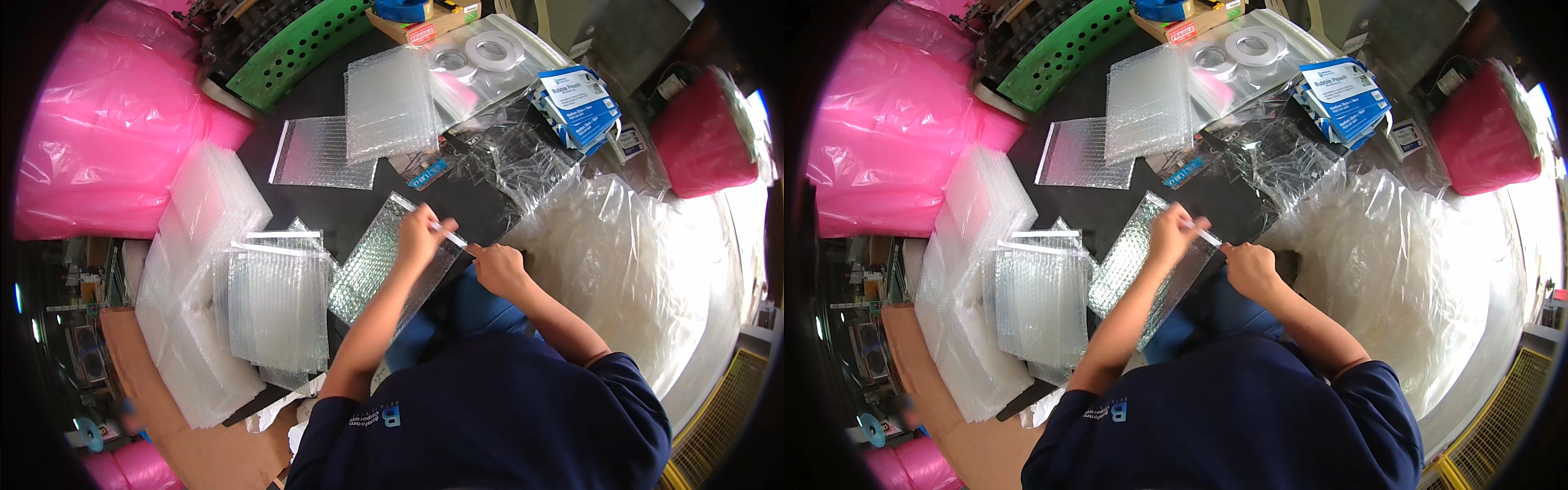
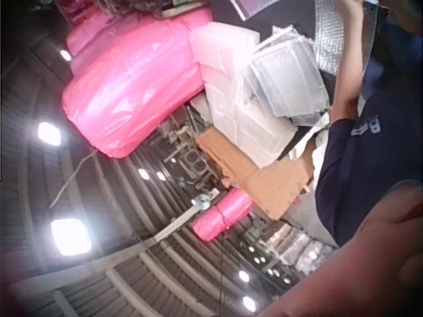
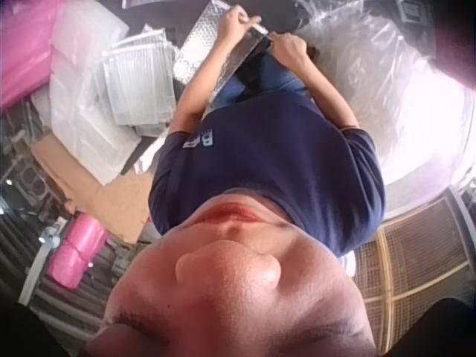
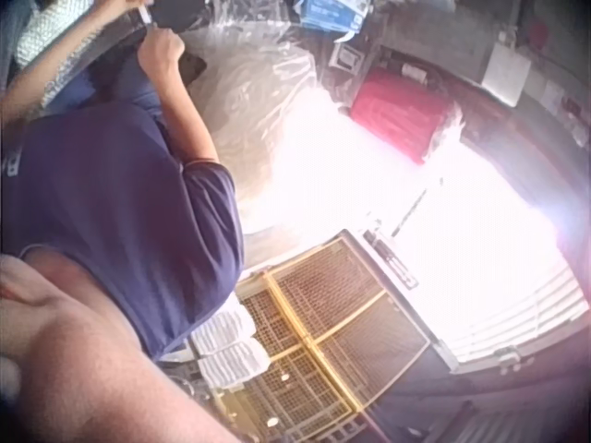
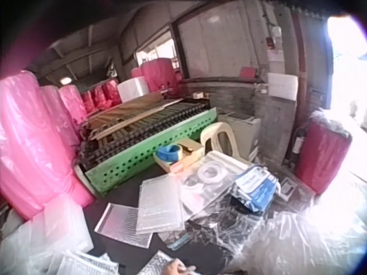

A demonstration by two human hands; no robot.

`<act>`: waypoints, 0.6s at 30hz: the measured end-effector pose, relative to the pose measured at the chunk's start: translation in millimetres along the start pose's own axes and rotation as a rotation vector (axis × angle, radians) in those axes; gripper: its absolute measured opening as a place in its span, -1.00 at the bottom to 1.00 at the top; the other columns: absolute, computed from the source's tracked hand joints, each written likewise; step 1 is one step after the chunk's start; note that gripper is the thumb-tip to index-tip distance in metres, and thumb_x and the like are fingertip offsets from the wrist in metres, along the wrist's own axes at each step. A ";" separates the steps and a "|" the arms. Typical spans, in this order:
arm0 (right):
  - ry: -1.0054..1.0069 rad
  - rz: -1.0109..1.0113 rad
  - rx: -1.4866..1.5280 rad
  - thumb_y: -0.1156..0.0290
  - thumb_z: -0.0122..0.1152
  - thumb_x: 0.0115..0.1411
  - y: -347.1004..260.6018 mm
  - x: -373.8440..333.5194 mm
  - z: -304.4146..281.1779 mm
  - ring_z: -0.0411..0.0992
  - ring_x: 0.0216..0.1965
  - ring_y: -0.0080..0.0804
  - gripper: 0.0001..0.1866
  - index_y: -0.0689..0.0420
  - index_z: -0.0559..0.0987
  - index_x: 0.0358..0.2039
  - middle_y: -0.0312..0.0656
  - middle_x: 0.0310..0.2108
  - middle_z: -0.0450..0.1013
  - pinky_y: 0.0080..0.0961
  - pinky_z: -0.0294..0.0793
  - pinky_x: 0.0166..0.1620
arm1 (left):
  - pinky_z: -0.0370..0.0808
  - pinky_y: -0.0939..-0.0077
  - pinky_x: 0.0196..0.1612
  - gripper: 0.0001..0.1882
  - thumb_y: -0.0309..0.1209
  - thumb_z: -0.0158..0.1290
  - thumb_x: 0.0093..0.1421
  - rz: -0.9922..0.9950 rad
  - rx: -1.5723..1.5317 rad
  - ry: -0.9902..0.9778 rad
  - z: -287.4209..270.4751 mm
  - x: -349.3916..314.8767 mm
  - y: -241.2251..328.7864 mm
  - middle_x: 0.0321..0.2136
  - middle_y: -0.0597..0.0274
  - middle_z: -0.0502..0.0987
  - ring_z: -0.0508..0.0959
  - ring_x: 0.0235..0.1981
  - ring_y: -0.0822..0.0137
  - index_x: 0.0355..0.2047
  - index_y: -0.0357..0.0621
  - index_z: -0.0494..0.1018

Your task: The person sits at a table and seals multiple bubble wrap pouches using clear adhesive tape. They pick up each pouch, apply tape to the opening, and stack the sealed pouches on the table.

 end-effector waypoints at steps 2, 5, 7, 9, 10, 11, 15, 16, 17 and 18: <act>-0.012 -0.001 -0.013 0.32 0.07 0.13 -2.1 -0.8 -6.9 0.54 -0.41 -0.11 -0.63 -0.14 0.50 -0.01 -0.10 -0.48 0.54 -0.21 0.50 -0.38 | 0.35 0.29 -0.34 -0.54 -0.10 0.34 -0.12 0.338 0.167 0.194 15.4 -17.4 -12.3 -0.53 0.18 0.36 0.40 -0.44 0.21 -0.59 -0.16 0.36; 0.109 -0.086 0.120 0.29 0.15 0.09 6.6 10.1 -42.4 0.55 -0.38 -0.13 -0.72 -0.11 0.59 -0.14 -0.10 -0.45 0.55 -0.27 0.52 -0.36 | 0.34 0.29 -0.36 -0.60 -0.18 0.32 -0.06 0.335 0.176 0.366 5.8 -11.6 -10.5 -0.53 0.17 0.37 0.41 -0.44 0.20 -0.57 -0.19 0.36; 0.167 -0.079 0.137 0.26 0.20 0.06 18.9 35.5 -67.5 0.54 -0.35 -0.10 -0.76 -0.11 0.63 -0.21 -0.12 -0.43 0.56 -0.26 0.52 -0.31 | 0.34 0.30 -0.42 -0.64 -0.25 0.30 -0.04 0.296 0.117 0.373 6.0 -6.4 -15.6 -0.57 0.17 0.38 0.41 -0.50 0.22 -0.57 -0.22 0.37; 0.124 -0.025 0.105 0.26 0.24 0.01 22.8 65.1 -87.5 0.51 -0.21 -0.16 -0.76 -0.11 0.65 -0.25 -0.18 -0.36 0.56 -0.23 0.45 -0.12 | 0.33 0.32 -0.48 -0.69 -0.34 0.29 -0.02 0.259 0.000 0.278 10.5 -0.3 -20.9 -0.61 0.18 0.39 0.40 -0.57 0.26 -0.57 -0.24 0.37; 0.271 -0.069 -0.098 0.24 0.25 0.00 22.7 74.9 -90.4 0.48 -0.17 -0.19 -0.76 -0.09 0.65 -0.27 -0.21 -0.33 0.54 -0.20 0.40 -0.06 | 0.35 0.38 -0.55 -0.74 -0.43 0.28 -0.03 0.240 0.021 0.288 10.1 2.1 -23.3 -0.65 0.17 0.41 0.41 -0.65 0.28 -0.57 -0.27 0.40; 0.417 -0.112 -0.303 0.23 0.26 -0.01 23.9 88.6 -81.9 0.45 -0.13 -0.22 -0.76 -0.08 0.65 -0.29 -0.24 -0.31 0.53 -0.18 0.34 0.01 | 0.37 0.39 -0.54 -0.75 -0.43 0.28 -0.03 0.212 0.020 0.271 9.2 3.1 -24.6 -0.65 0.16 0.43 0.42 -0.65 0.28 -0.57 -0.27 0.41; 0.472 -0.593 -0.001 0.22 0.25 -0.02 5.4 98.7 -36.3 0.33 -0.03 -0.31 -0.81 -0.03 0.64 -0.38 -0.32 -0.25 0.45 -0.13 0.14 0.16 | 0.45 0.42 -0.47 -0.76 -0.41 0.31 -0.07 0.118 0.084 0.167 5.7 13.2 -26.4 -0.63 0.11 0.51 0.53 -0.59 0.24 -0.57 -0.24 0.46; 0.423 -0.599 -0.064 0.22 0.23 0.00 0.3 97.0 -25.3 0.34 -0.05 -0.31 -0.83 -0.01 0.62 -0.41 -0.32 -0.28 0.44 -0.15 0.16 0.15 | 0.46 0.41 -0.46 -0.76 -0.40 0.31 -0.07 0.122 0.104 0.149 5.8 15.0 -27.2 -0.62 0.11 0.52 0.54 -0.58 0.23 -0.56 -0.24 0.46; 0.369 -0.608 -0.126 0.23 0.21 0.02 -6.8 93.7 -14.9 0.35 -0.07 -0.31 -0.84 0.01 0.61 -0.45 -0.32 -0.32 0.44 -0.17 0.18 0.14 | 0.46 0.40 -0.46 -0.75 -0.39 0.32 -0.08 0.121 0.122 0.132 6.3 15.6 -28.7 -0.61 0.11 0.53 0.55 -0.57 0.23 -0.56 -0.23 0.46; 0.455 -0.581 -0.129 0.26 0.18 0.05 -9.3 90.6 -7.0 0.37 -0.11 -0.34 -0.86 0.01 0.60 -0.47 -0.32 -0.37 0.43 -0.17 0.19 0.14 | 0.48 0.38 -0.44 -0.75 -0.37 0.32 -0.08 0.095 0.153 0.103 6.0 15.6 -26.9 -0.59 0.10 0.54 0.57 -0.54 0.22 -0.55 -0.23 0.47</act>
Point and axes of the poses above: each hand's wrist, its own x-axis towards the middle knuckle, its own z-axis out of the palm, y = z × x, the point moved 4 cm from there along x, towards the middle knuckle
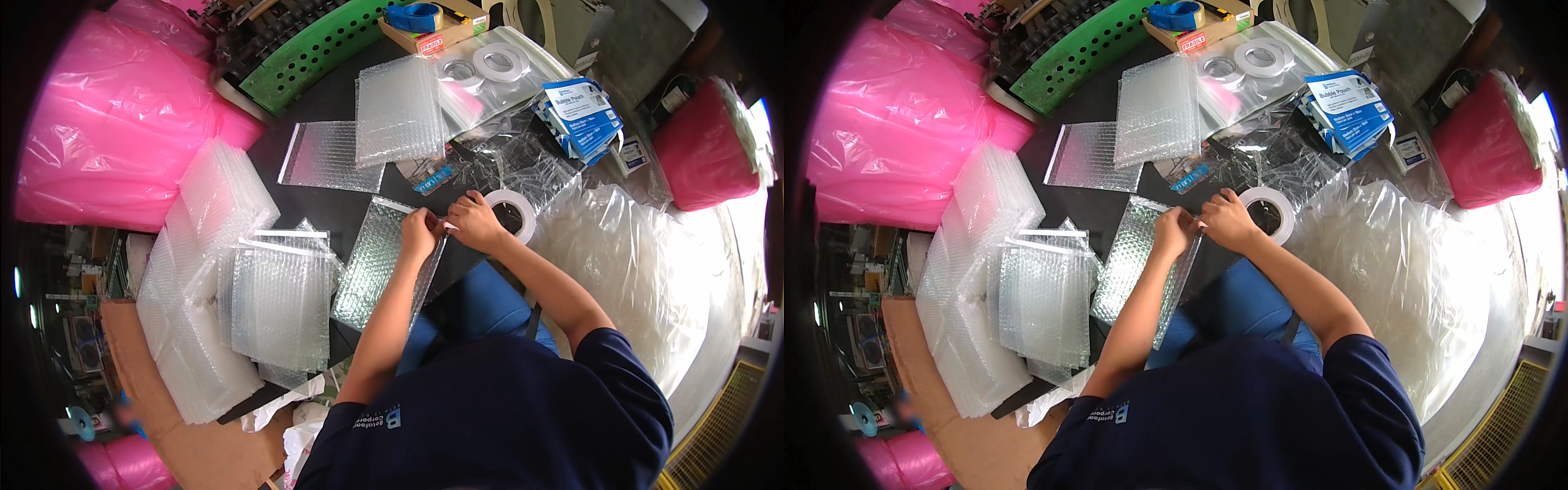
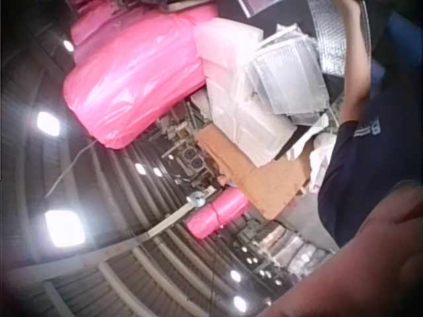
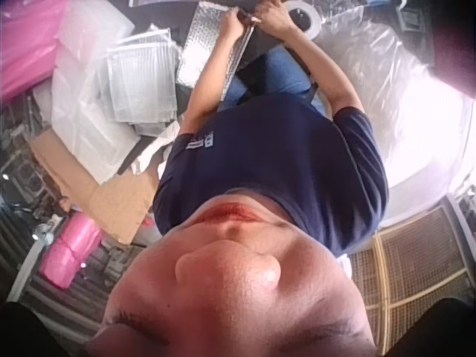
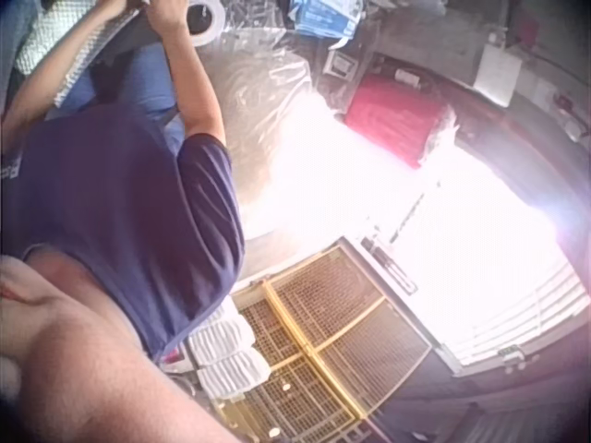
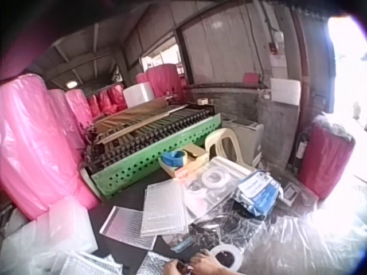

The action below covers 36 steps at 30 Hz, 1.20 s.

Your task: The person sits at a table and seals multiple bubble wrap pouches using clear adhesive tape. They pick up each pouch, apply tape to the opening, and stack the sealed pouches on the table.

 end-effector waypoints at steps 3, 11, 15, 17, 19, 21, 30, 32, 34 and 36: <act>0.070 0.026 -0.100 0.28 0.19 0.04 -2.9 -8.4 7.2 0.39 -0.19 -0.39 -0.87 0.05 0.57 -0.52 -0.33 -0.42 0.41 -0.19 0.24 0.10 | 0.42 0.30 -0.49 -0.72 -0.41 0.35 -0.17 -0.009 -0.065 0.033 -1.5 0.9 3.7 -0.65 0.09 0.49 0.52 -0.59 0.14 -0.63 -0.23 0.42; 0.193 0.310 0.600 0.50 0.09 0.04 26.6 2.6 15.8 0.45 -0.28 -0.15 -0.90 0.22 0.51 -0.56 -0.15 -0.41 0.47 -0.41 0.42 -0.23 | 0.44 0.29 -0.42 -0.68 -0.38 0.38 -0.22 -0.189 -0.024 -0.091 3.8 7.6 -5.5 -0.55 0.07 0.53 0.55 -0.46 0.12 -0.57 -0.21 0.44; 0.156 0.461 1.101 0.50 0.00 0.04 49.4 5.0 25.8 0.46 -0.33 -0.31 -0.83 0.26 0.46 -0.34 -0.16 -0.44 0.45 -0.45 0.41 -0.24 | 0.45 0.10 -0.13 -0.39 -0.31 0.39 -0.20 0.085 0.217 0.059 -15.8 -26.9 25.6 0.01 -0.08 0.40 0.42 -0.01 0.02 -0.10 -0.15 0.44; 0.124 0.376 1.297 0.37 -0.11 0.01 46.6 4.3 29.1 0.41 -0.26 -0.36 -0.65 0.29 0.42 -0.21 -0.10 -0.34 0.42 -0.44 0.37 -0.15 | 0.25 -0.29 0.07 0.06 -0.28 0.42 -0.27 -0.239 0.402 -0.180 -48.4 -72.9 62.7 0.31 -0.08 -0.13 0.02 0.25 -0.30 0.26 0.06 0.10; 0.070 0.301 1.195 0.31 -0.05 0.00 40.3 6.9 26.1 0.38 -0.16 -0.32 -0.63 0.19 0.44 -0.17 -0.15 -0.28 0.43 -0.41 0.31 -0.08 | 0.05 -0.58 0.07 0.17 -0.34 0.37 -0.19 -0.519 0.509 -0.480 -51.3 -112.4 58.8 0.36 -0.01 -0.39 -0.20 0.26 -0.52 0.34 0.24 -0.14; -0.027 0.298 0.883 0.24 -0.02 0.01 26.4 7.4 12.4 0.33 -0.09 -0.30 -0.62 0.09 0.45 -0.15 -0.19 -0.23 0.44 -0.36 0.22 0.00 | -0.02 -0.67 0.03 0.06 -0.44 0.28 -0.09 -0.358 0.453 -0.477 -46.4 -142.6 34.0 0.36 0.05 -0.44 -0.27 0.26 -0.54 0.34 0.28 -0.12; -0.097 0.368 0.788 0.06 -0.03 0.11 31.3 9.1 15.9 0.26 0.02 -0.28 -0.60 -0.09 0.49 -0.08 -0.30 -0.13 0.45 -0.27 0.02 0.09 | 0.12 0.22 0.31 -0.15 -0.90 -0.32 -0.10 0.005 0.299 0.624 -254.0 -147.4 126.5 0.18 -0.04 0.27 0.21 0.24 -0.05 0.23 -0.01 0.21; -0.079 0.354 0.746 0.04 -0.02 0.11 30.3 8.1 15.5 0.26 0.03 -0.26 -0.59 -0.09 0.49 -0.07 -0.29 -0.12 0.45 -0.26 0.03 0.09 | 0.10 0.16 0.31 -0.22 -0.85 -0.25 -0.02 -0.088 0.323 0.611 -274.4 -131.1 99.9 0.24 -0.05 0.16 0.13 0.28 -0.07 0.25 -0.01 0.19; -0.089 0.318 0.708 0.02 -0.02 0.12 23.5 10.4 13.2 0.26 0.03 -0.25 -0.58 -0.09 0.49 -0.06 -0.28 -0.12 0.44 -0.25 0.04 0.09 | 0.11 0.12 0.31 -0.31 -0.76 -0.14 0.08 -0.312 0.326 0.422 -259.5 -108.8 14.4 0.29 -0.06 0.06 0.06 0.31 -0.09 0.25 -0.04 0.17; -0.094 0.300 0.668 0.00 -0.01 0.12 20.5 11.5 7.6 0.26 0.03 -0.24 -0.57 -0.10 0.49 -0.05 -0.27 -0.10 0.44 -0.25 0.05 0.10 | 0.10 0.02 0.27 -0.30 -0.32 0.23 0.03 -0.373 0.433 0.216 -222.2 -67.3 -49.6 0.30 -0.08 0.03 0.07 0.29 -0.13 0.20 -0.06 0.24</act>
Point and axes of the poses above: each hand's wrist, its own x-axis towards the middle knuckle, its own z-axis out of the palm, y = z × x, the point moved 4 cm from there along x, towards the middle knuckle
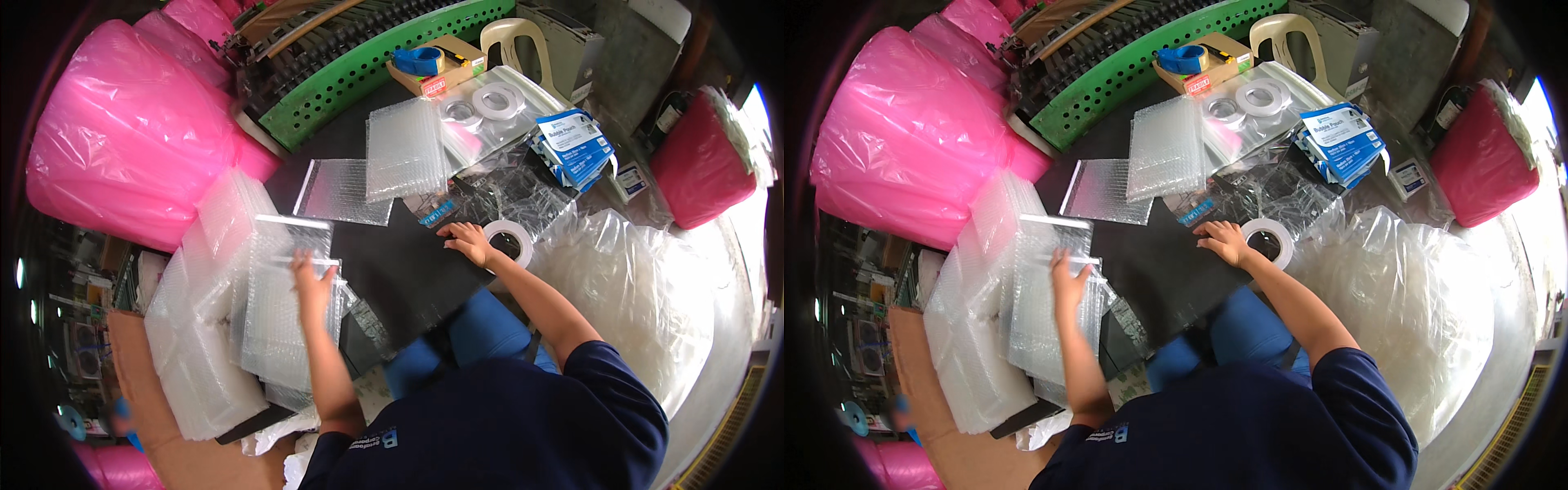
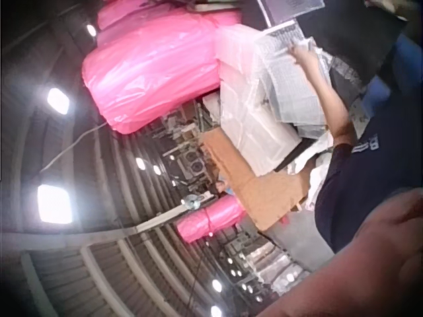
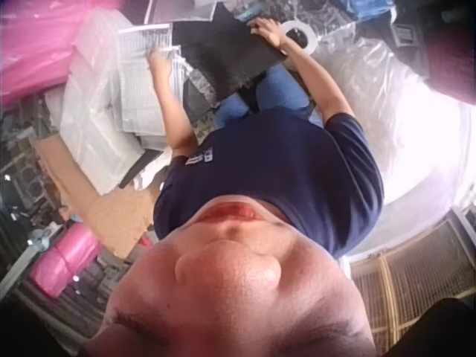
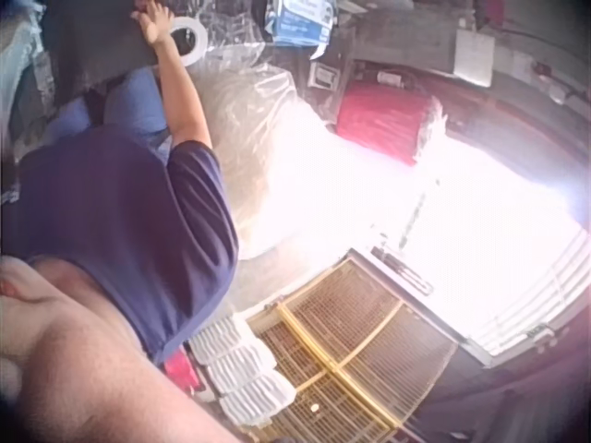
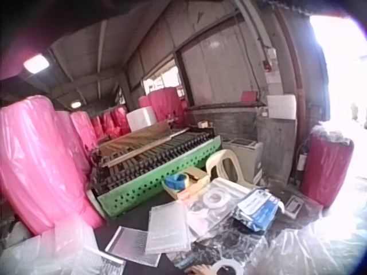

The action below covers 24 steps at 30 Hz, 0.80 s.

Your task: The person sits at a table and seals multiple bubble wrap pouches using clear adhesive tape. They pick up each pouch, apply tape to the opening, and stack the sealed pouches on the table.

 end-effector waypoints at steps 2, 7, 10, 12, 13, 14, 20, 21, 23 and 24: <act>0.010 -0.002 -0.014 0.00 0.00 0.12 6.2 -0.3 -0.1 0.26 0.04 -0.23 -0.57 -0.10 0.50 -0.06 -0.26 -0.09 0.43 -0.25 0.05 0.10 | 0.19 0.05 0.19 -0.37 -0.29 0.26 0.00 0.415 -0.270 0.184 26.8 26.4 88.5 0.16 -0.09 0.26 0.22 0.20 -0.12 0.08 -0.16 0.33; 0.031 -0.019 -0.077 0.03 0.03 0.14 7.5 -0.1 2.4 0.29 0.02 -0.18 -0.60 -0.06 0.51 -0.08 -0.21 -0.11 0.44 -0.21 0.10 0.09 | 0.18 0.03 0.21 -0.21 -0.25 0.26 -0.02 0.762 0.236 0.096 104.2 82.2 217.4 0.23 0.08 0.19 0.19 0.24 0.00 0.22 0.02 0.18; 0.023 -0.036 -0.015 -0.01 0.03 0.15 4.9 2.3 7.8 0.28 0.05 -0.20 -0.59 -0.06 0.52 -0.10 -0.24 -0.10 0.44 -0.20 0.07 0.11 | 0.34 0.28 0.13 -0.16 -0.37 0.33 -0.12 0.631 0.077 -0.129 154.6 139.0 199.1 0.12 -0.09 0.31 0.35 0.12 -0.03 0.19 -0.11 0.19; 0.017 -0.031 -0.013 -0.05 0.03 0.14 4.9 2.3 11.4 0.28 0.03 -0.25 -0.58 -0.08 0.53 -0.12 -0.28 -0.10 0.44 -0.26 0.08 0.10 | 0.39 0.25 0.06 -0.45 -0.46 0.22 -0.01 0.762 0.059 -0.078 151.2 143.0 199.3 -0.02 -0.12 0.44 0.44 0.01 -0.07 0.03 -0.21 0.37; 0.004 -0.025 -0.016 -0.08 0.03 0.13 7.6 3.1 12.3 0.29 0.01 -0.28 -0.59 -0.11 0.54 -0.14 -0.32 -0.10 0.44 -0.30 0.09 0.09 | 0.42 0.21 0.00 -0.62 -0.50 0.09 0.11 0.772 0.074 -0.124 146.8 145.6 199.7 -0.09 -0.13 0.48 0.48 -0.05 -0.08 -0.03 -0.25 0.41; 0.026 -0.028 -0.008 -0.07 0.05 0.12 8.0 -0.2 8.7 0.29 0.00 -0.32 -0.59 -0.11 0.54 -0.15 -0.32 -0.13 0.47 -0.33 0.08 0.08 | 0.44 0.21 -0.04 -0.71 -0.53 -0.05 0.18 0.738 0.041 -0.163 138.5 142.3 205.1 -0.12 -0.13 0.49 0.50 -0.10 -0.07 -0.07 -0.27 0.42; 0.210 -0.089 0.712 0.11 -0.03 0.17 22.4 -5.5 -1.7 0.40 -0.11 -0.35 -0.60 0.14 0.53 -0.18 -0.19 -0.25 0.52 -0.39 0.20 0.06 | 0.43 0.18 0.03 -0.63 -0.61 -0.18 0.21 0.826 -0.276 0.498 11.6 8.9 192.2 0.02 -0.09 0.45 0.46 0.02 -0.09 0.05 -0.34 0.34; 0.254 -0.111 0.953 0.13 -0.06 0.17 25.3 -4.6 1.0 0.41 -0.13 -0.35 -0.59 0.20 0.53 -0.19 -0.15 -0.25 0.52 -0.40 0.24 0.04 | 0.42 0.19 0.04 -0.60 -0.61 -0.18 0.20 0.810 -0.213 0.492 3.4 -25.0 173.8 0.03 -0.11 0.44 0.47 0.01 -0.10 0.06 -0.34 0.33; 0.327 -0.108 0.963 0.18 -0.12 0.16 19.9 -8.6 -9.1 0.43 -0.17 -0.35 -0.56 0.30 0.51 -0.20 -0.09 -0.29 0.52 -0.43 0.32 -0.01 | 0.44 0.22 0.01 -0.59 -0.59 -0.15 0.17 0.791 -0.261 0.370 18.0 -92.7 130.3 -0.02 -0.13 0.47 0.50 -0.03 -0.07 0.05 -0.31 0.36; 0.317 -0.137 1.049 0.18 -0.14 0.16 21.4 -7.8 -11.0 0.43 -0.18 -0.38 -0.57 0.26 0.51 -0.19 -0.11 -0.30 0.53 -0.49 0.32 -0.10 | 0.46 0.24 -0.01 -0.63 -0.62 -0.14 0.13 0.731 -0.204 0.217 28.6 -123.5 115.1 -0.08 -0.07 0.51 0.54 -0.08 -0.02 -0.03 -0.29 0.41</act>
Point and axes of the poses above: each hand's wrist, its own x-axis towards the middle knuckle, its own z-axis out of the palm, y = z × x, the point moved 4 cm from there along x, towards the middle knuckle
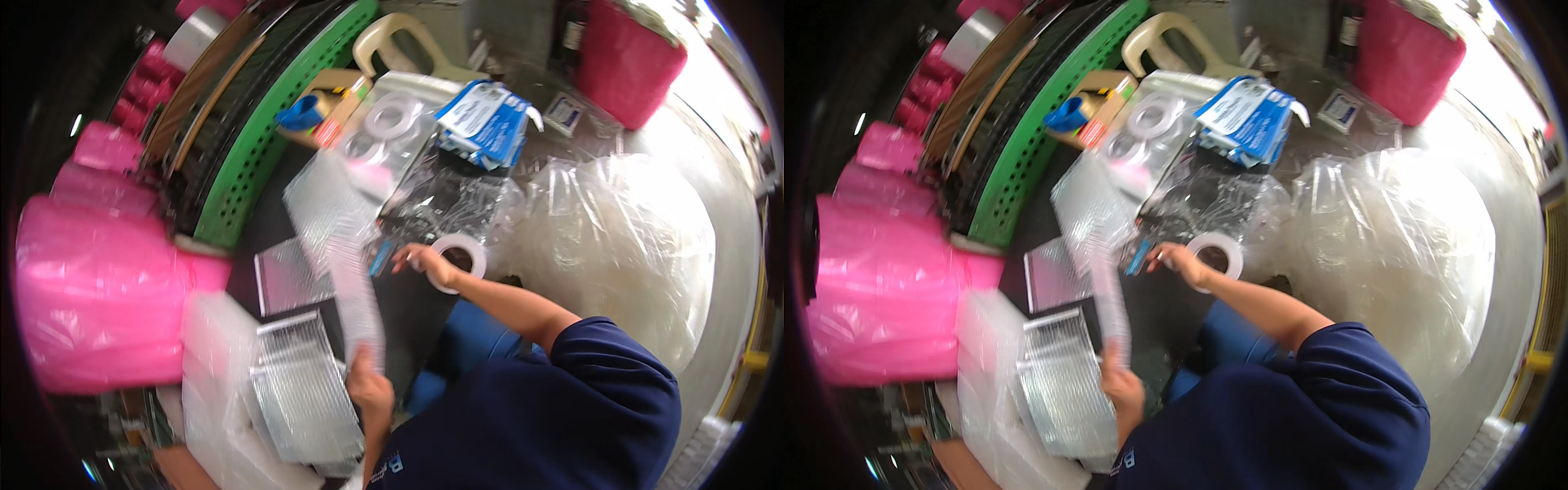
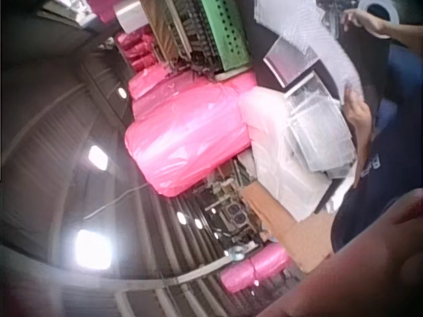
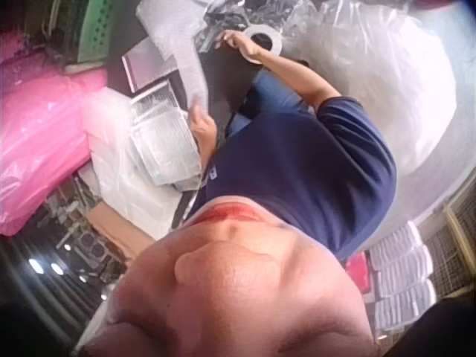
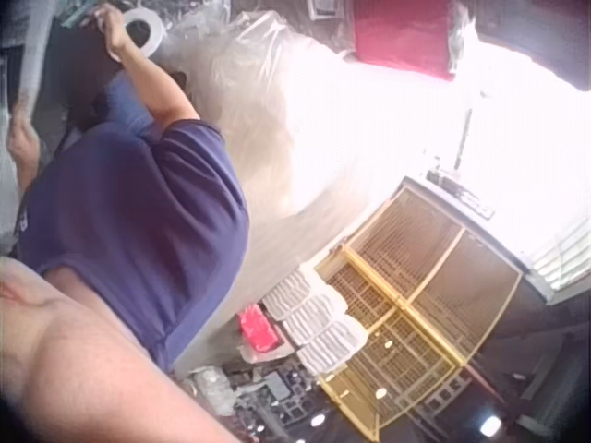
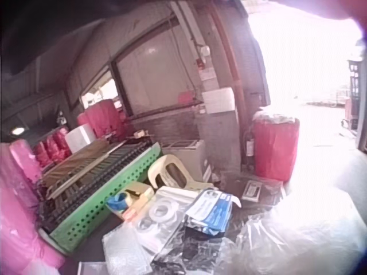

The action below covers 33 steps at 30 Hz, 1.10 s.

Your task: The person sits at a table and seals multiple bubble wrap pouches using clear adhesive tape. They pick up each pouch, apply tape to the opening, and stack the sealed pouches on the table.

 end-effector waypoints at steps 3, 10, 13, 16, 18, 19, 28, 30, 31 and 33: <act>0.020 0.074 0.090 0.14 -0.21 0.22 15.9 3.7 -18.7 0.41 -0.25 -0.45 -0.55 0.21 0.49 -0.13 -0.12 -0.30 0.55 -0.63 0.22 -0.30 | 0.43 0.24 0.02 -0.64 -0.62 -0.11 0.06 -0.127 -0.039 -0.413 34.2 -96.3 -12.6 -0.16 0.17 0.55 0.49 -0.02 0.07 -0.13 -0.12 0.48; -0.005 0.050 -0.282 0.23 -0.06 0.16 -5.6 -7.4 3.1 0.43 -0.22 -0.40 -0.63 0.27 0.49 -0.19 -0.12 -0.32 0.53 -0.47 0.35 -0.10 | 0.43 0.32 0.03 -0.64 -0.35 0.15 0.15 -0.447 -0.589 -0.529 44.3 -63.0 -23.9 -0.16 0.10 0.54 0.52 -0.07 0.14 -0.07 -0.24 0.45; -0.009 -0.089 -0.571 0.23 0.09 0.08 2.9 -8.5 4.0 0.45 -0.30 -0.29 -0.65 0.28 0.50 -0.27 -0.08 -0.39 0.50 -0.40 0.40 -0.18 | 0.52 0.54 -0.16 -0.59 -0.13 0.01 0.28 -1.073 -1.238 -0.322 93.6 9.8 -16.6 -0.21 0.15 0.48 0.50 -0.25 0.41 -0.14 -0.29 0.43; -0.048 -0.270 -0.833 0.15 0.16 -0.01 -9.3 -10.9 15.1 0.45 -0.34 -0.12 -0.61 0.27 0.52 -0.36 -0.01 -0.42 0.48 -0.31 0.40 -0.19 | 0.52 0.59 -0.28 -0.69 -0.22 0.08 0.23 -1.273 -1.605 -0.360 168.3 34.9 -50.4 -0.29 0.21 0.52 0.51 -0.32 0.43 -0.21 -0.24 0.46; -0.097 -0.329 -0.893 0.10 0.18 -0.06 -0.6 -11.1 16.1 0.43 -0.32 -0.07 -0.57 0.24 0.53 -0.36 -0.02 -0.42 0.48 -0.26 0.38 -0.17 | 0.50 0.63 -0.32 -0.78 -0.32 0.10 0.21 -1.350 -1.778 -0.377 190.7 39.0 -60.7 -0.37 0.25 0.52 0.51 -0.35 0.45 -0.25 -0.21 0.47; -0.109 -0.354 -0.926 0.08 0.18 -0.07 -2.2 -12.0 16.4 0.42 -0.31 -0.05 -0.56 0.23 0.53 -0.36 -0.02 -0.42 0.48 -0.25 0.36 -0.16 | 0.48 0.67 -0.35 -0.84 -0.38 0.11 0.19 -1.383 -1.815 -0.399 191.9 39.9 -66.2 -0.41 0.28 0.51 0.50 -0.37 0.46 -0.27 -0.19 0.48; -0.283 -0.401 -1.132 -0.03 0.10 0.06 -14.0 -30.1 31.9 0.29 -0.08 -0.05 -0.45 0.17 0.47 -0.11 -0.05 -0.18 0.34 -0.20 0.26 -0.02 | 0.41 0.74 -0.40 -0.93 -0.55 0.01 0.21 -1.146 -1.276 -0.509 176.7 28.6 -87.7 -0.39 0.32 0.49 0.45 -0.42 0.53 -0.29 -0.22 0.46; -0.249 -0.529 -1.036 0.07 0.09 0.08 -22.5 -32.4 31.5 0.29 -0.06 0.01 -0.49 0.22 0.45 -0.09 0.01 -0.15 0.34 -0.19 0.27 0.01 | 0.39 0.72 -0.38 -0.94 -0.51 0.03 0.22 -1.105 -1.265 -0.448 170.7 28.4 -91.0 -0.39 0.37 0.47 0.44 -0.42 0.56 -0.30 -0.20 0.46; -0.172 -0.530 -1.057 0.24 0.13 0.03 -27.2 -35.0 22.9 0.31 -0.04 0.02 -0.56 0.20 0.45 -0.09 0.00 -0.12 0.35 -0.16 0.29 0.03 | 0.39 0.70 -0.35 -0.92 -0.49 0.05 0.22 -1.069 -1.312 -0.432 170.2 27.4 -89.2 -0.38 0.37 0.47 0.45 -0.40 0.55 -0.28 -0.18 0.46; 0.145 -0.368 -1.249 0.55 0.05 -0.06 -26.9 -34.2 0.5 0.27 0.09 -0.07 -0.56 0.07 0.53 -0.09 -0.08 -0.02 0.38 -0.17 0.23 0.14 | 0.40 0.68 -0.30 -0.88 -0.47 0.08 0.21 -1.005 -1.393 -0.382 166.5 17.8 -85.8 -0.36 0.37 0.48 0.46 -0.37 0.52 -0.24 -0.14 0.46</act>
Point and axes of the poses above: each hand's wrist, its own x-axis towards the middle knuckle, its own z-axis out of the palm, y = z × x, the point moved 4 cm from there along x, towards the middle knuckle
